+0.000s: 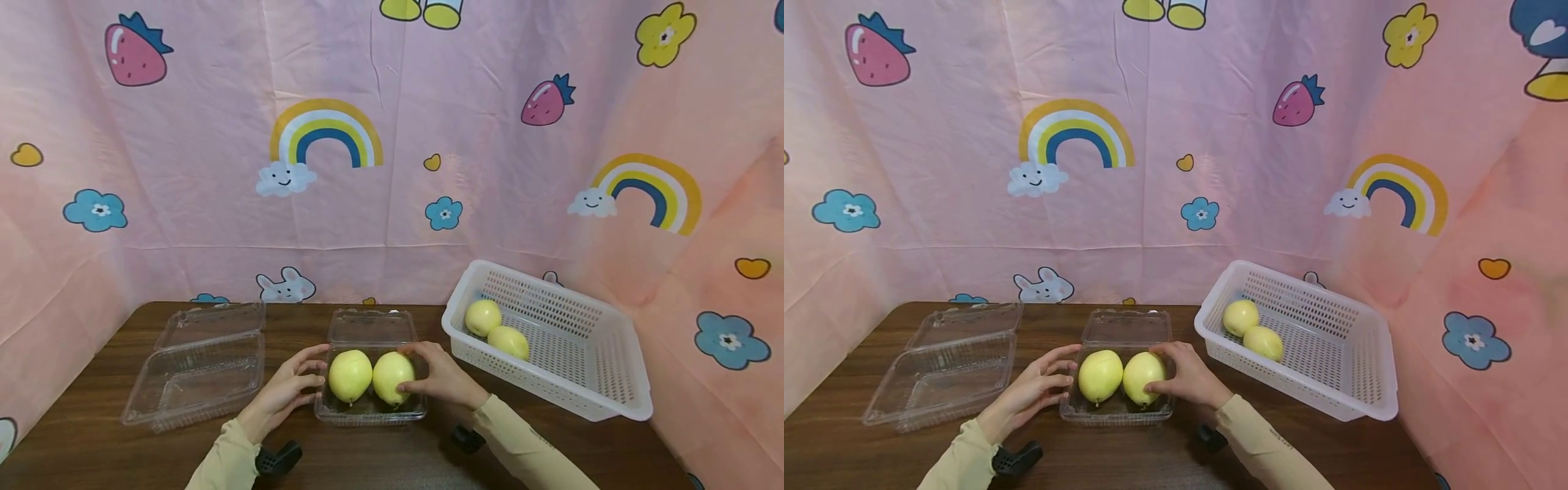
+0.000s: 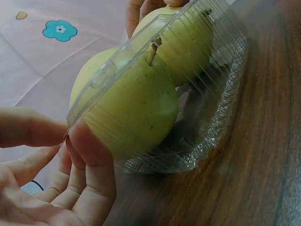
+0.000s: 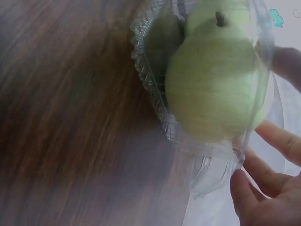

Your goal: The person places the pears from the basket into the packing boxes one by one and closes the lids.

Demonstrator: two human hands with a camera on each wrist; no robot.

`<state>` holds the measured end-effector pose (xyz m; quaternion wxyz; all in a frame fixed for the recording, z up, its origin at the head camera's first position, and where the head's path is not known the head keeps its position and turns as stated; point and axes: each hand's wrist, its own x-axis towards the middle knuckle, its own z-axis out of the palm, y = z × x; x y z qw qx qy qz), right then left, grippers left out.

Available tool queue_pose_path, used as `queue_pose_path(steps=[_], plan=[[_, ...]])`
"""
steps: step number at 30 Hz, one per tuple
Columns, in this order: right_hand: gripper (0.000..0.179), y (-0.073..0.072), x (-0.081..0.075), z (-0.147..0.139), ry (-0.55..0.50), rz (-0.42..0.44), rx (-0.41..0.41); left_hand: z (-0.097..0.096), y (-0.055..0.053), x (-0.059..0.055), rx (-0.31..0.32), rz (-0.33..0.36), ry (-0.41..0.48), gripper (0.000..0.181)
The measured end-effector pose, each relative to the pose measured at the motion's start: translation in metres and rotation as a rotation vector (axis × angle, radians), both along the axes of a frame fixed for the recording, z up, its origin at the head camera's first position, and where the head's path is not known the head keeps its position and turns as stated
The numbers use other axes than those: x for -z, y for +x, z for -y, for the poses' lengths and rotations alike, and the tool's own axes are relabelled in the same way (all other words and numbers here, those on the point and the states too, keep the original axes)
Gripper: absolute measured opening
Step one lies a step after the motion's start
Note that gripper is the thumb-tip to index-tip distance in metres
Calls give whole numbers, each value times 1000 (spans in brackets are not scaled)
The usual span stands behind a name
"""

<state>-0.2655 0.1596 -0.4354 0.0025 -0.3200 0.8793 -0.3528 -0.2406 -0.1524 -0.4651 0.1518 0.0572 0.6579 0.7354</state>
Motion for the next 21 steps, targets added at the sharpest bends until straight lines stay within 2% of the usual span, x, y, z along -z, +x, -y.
queue_pose_path(steps=[6,12,21], plan=[[47,2,-2,-5,-128,125,27,1,2,0,2,1,-7,58],[40,2,-2,-9,-223,147,52,2,2,-1,-1,4,-17,58],[40,0,4,-15,-275,184,120,3,2,-3,-4,-4,-47,58]])
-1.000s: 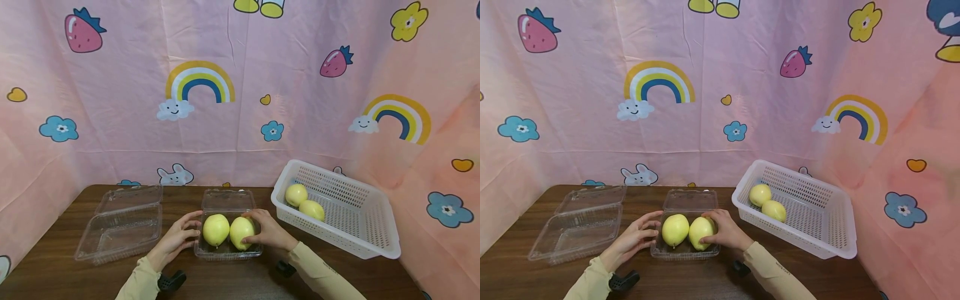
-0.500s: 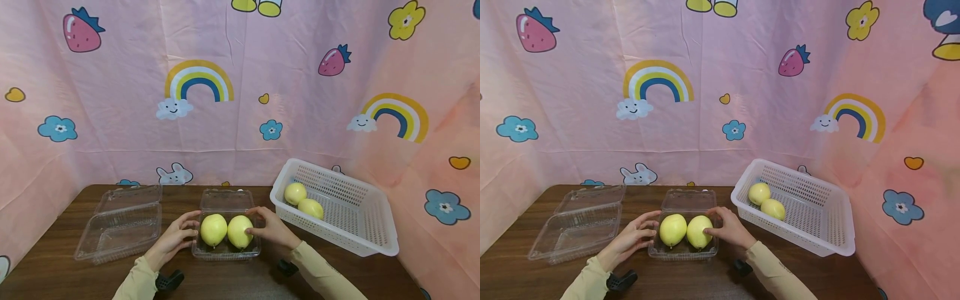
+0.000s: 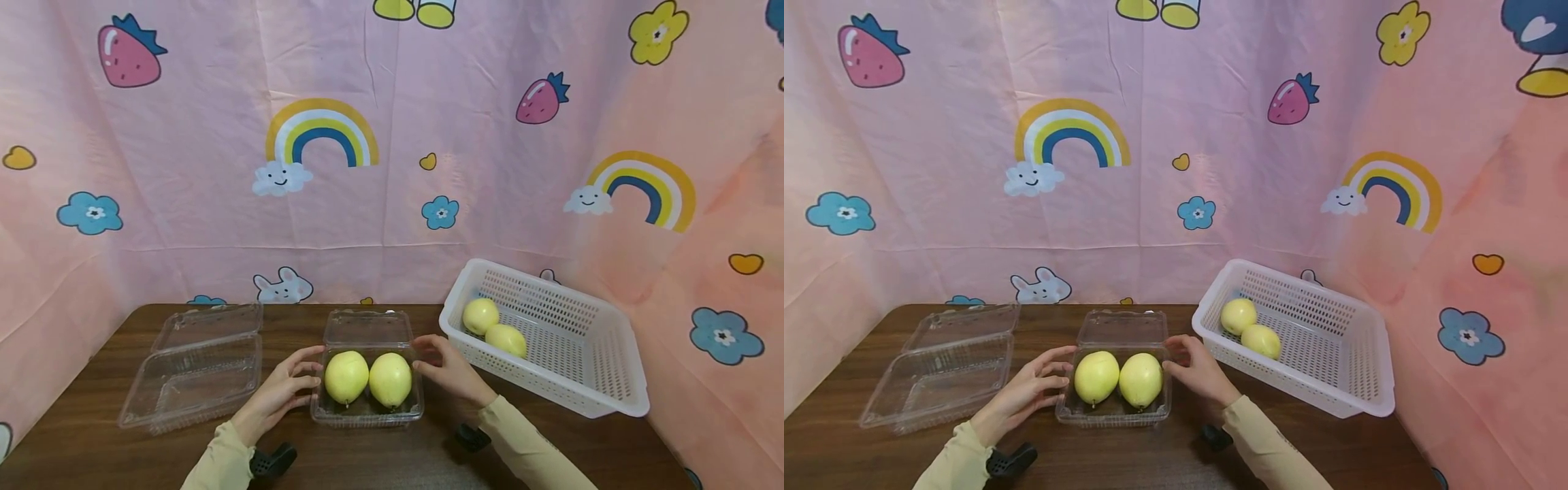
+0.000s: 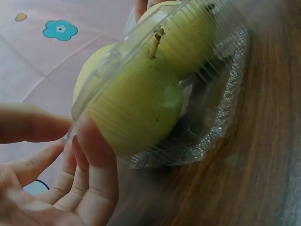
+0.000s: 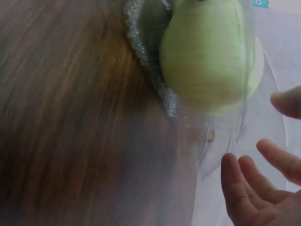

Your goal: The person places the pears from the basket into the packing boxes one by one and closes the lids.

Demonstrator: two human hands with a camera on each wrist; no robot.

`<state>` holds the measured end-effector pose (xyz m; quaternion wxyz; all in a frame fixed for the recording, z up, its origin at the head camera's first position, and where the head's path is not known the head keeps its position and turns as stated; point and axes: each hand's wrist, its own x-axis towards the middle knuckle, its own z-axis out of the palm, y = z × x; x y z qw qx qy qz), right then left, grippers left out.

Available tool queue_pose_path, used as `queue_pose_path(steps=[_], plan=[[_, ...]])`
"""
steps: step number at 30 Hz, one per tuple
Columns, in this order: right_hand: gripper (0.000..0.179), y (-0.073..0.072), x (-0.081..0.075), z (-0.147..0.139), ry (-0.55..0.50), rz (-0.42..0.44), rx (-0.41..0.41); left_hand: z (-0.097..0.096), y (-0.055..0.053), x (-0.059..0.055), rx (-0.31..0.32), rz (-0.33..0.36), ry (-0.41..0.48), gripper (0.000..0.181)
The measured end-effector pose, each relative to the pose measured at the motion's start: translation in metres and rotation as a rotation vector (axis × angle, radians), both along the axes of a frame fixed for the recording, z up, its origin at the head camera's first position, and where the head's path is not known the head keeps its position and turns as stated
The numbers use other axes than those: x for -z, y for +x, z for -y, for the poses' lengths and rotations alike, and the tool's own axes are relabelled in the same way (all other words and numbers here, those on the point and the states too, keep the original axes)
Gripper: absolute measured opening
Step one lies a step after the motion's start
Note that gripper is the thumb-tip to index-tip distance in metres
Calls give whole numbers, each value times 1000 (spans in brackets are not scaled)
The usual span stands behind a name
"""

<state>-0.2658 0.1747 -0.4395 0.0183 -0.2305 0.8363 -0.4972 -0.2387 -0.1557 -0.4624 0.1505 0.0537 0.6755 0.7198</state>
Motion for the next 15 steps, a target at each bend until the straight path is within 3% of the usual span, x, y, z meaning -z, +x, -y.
queue_pose_path(steps=[7,15], plan=[[40,-5,6,0,24,2,103,-3,-4,-4,-56,8,-29,54],[46,-10,7,5,35,71,149,-6,-13,-4,-79,17,-51,55]])
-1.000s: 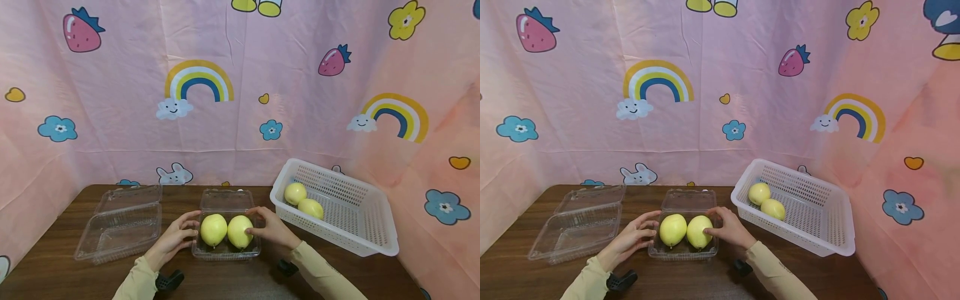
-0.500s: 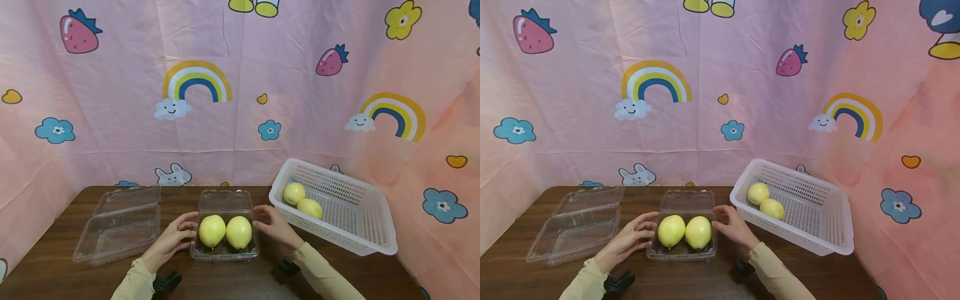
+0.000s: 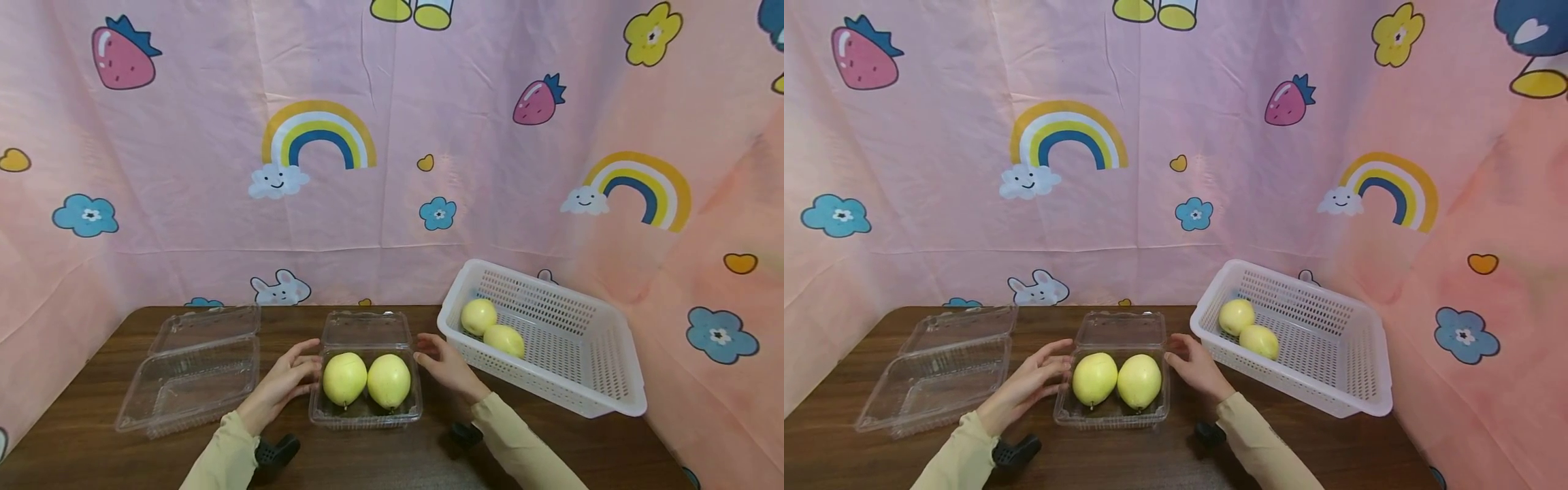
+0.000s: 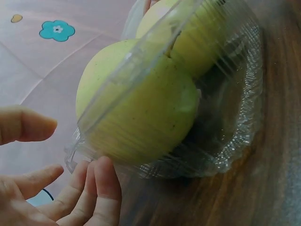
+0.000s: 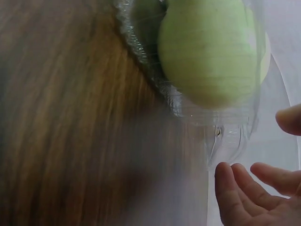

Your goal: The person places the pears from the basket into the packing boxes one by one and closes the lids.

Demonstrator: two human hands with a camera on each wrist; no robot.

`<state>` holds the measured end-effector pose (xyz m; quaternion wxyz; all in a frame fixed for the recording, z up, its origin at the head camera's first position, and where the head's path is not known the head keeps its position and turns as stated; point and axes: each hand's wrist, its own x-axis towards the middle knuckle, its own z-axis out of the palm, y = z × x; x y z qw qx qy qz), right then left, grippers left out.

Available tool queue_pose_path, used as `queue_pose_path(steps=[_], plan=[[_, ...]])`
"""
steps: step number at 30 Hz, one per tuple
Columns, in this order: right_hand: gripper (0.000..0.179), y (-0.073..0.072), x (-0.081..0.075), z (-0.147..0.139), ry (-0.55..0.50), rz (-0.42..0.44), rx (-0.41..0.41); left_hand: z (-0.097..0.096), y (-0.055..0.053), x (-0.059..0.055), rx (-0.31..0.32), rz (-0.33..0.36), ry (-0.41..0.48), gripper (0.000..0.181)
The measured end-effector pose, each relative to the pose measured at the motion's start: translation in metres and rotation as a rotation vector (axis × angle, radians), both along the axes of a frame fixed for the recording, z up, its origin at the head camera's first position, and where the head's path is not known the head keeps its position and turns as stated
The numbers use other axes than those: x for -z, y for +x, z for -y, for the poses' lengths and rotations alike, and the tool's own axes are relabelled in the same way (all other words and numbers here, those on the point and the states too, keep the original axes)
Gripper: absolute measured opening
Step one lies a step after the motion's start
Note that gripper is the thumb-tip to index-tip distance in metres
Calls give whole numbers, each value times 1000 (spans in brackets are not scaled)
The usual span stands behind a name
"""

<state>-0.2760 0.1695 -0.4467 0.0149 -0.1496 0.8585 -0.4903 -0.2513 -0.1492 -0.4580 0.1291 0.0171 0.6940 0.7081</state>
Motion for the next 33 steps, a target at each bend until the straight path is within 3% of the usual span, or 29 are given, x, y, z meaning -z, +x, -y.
queue_pose_path(steps=[5,9,19,33], plan=[[50,-6,0,4,1,42,6,-1,-4,0,-10,11,-19,64],[53,-13,1,7,-59,92,-15,-2,-8,1,-17,34,-22,71],[57,-28,4,12,-120,212,-17,-6,-19,0,-7,59,-52,69],[60,-33,-3,15,-149,274,-59,-9,-28,-3,18,68,-72,70]])
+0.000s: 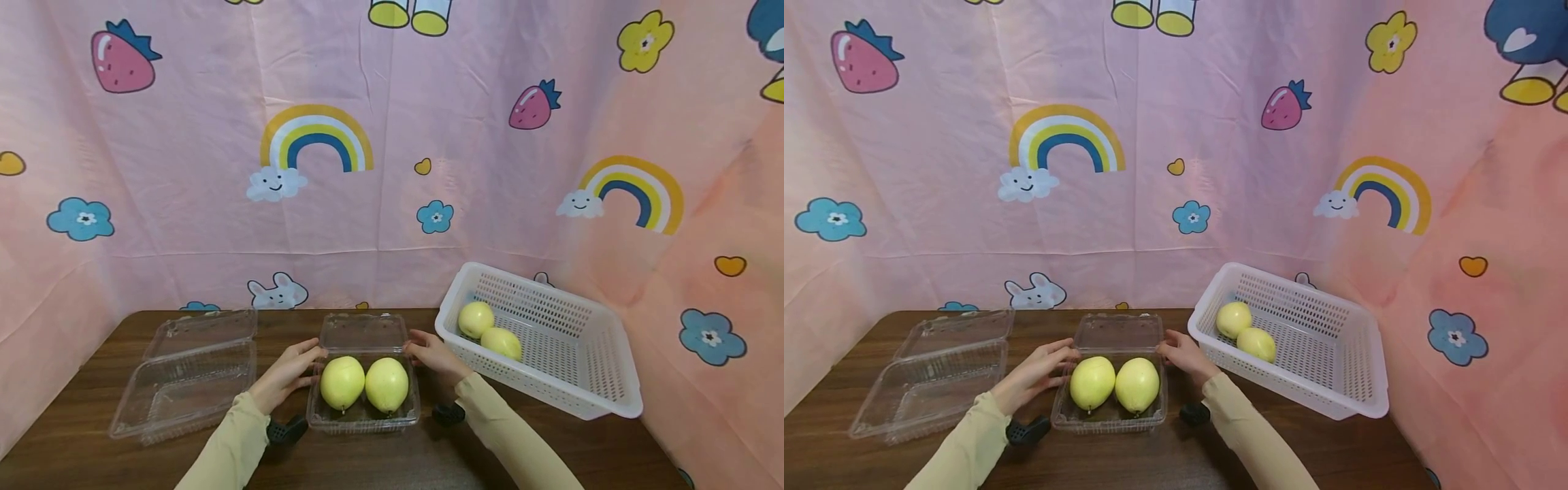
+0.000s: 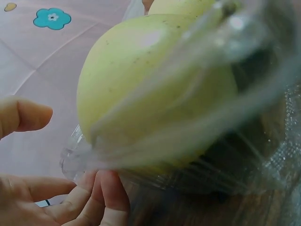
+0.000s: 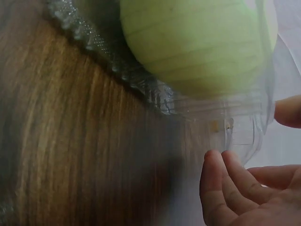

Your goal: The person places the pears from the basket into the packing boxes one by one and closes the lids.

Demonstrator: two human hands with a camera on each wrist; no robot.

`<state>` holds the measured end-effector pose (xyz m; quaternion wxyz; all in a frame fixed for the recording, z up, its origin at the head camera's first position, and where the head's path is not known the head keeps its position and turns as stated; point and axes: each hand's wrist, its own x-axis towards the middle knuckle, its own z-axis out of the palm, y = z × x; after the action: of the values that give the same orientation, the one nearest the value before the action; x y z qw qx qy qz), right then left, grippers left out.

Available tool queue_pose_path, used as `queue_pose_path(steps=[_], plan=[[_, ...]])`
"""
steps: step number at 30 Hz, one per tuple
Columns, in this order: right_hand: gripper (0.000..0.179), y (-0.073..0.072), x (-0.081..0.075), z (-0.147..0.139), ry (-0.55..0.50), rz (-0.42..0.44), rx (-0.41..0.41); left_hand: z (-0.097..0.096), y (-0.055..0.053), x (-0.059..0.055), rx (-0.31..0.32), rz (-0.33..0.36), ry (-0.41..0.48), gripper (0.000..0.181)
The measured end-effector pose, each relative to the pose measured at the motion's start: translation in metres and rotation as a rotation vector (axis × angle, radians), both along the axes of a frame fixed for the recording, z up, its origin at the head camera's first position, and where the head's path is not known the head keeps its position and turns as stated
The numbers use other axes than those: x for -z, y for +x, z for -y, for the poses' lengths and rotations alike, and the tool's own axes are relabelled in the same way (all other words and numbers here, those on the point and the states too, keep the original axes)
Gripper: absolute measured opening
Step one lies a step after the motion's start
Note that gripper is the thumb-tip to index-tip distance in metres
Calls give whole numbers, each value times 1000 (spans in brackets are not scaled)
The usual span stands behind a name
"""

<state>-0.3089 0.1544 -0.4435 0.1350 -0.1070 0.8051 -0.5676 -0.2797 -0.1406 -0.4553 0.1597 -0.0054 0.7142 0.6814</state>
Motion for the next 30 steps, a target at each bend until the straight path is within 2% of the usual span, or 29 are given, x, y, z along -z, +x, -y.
queue_pose_path(steps=[9,22,30], plan=[[61,-3,5,-1,-60,-5,0,-3,-2,-5,20,-19,-38,70],[61,-1,0,0,-76,-81,14,0,0,-12,39,-38,-10,69],[66,1,-3,-1,-69,-104,-50,3,3,-14,45,-42,3,66]])
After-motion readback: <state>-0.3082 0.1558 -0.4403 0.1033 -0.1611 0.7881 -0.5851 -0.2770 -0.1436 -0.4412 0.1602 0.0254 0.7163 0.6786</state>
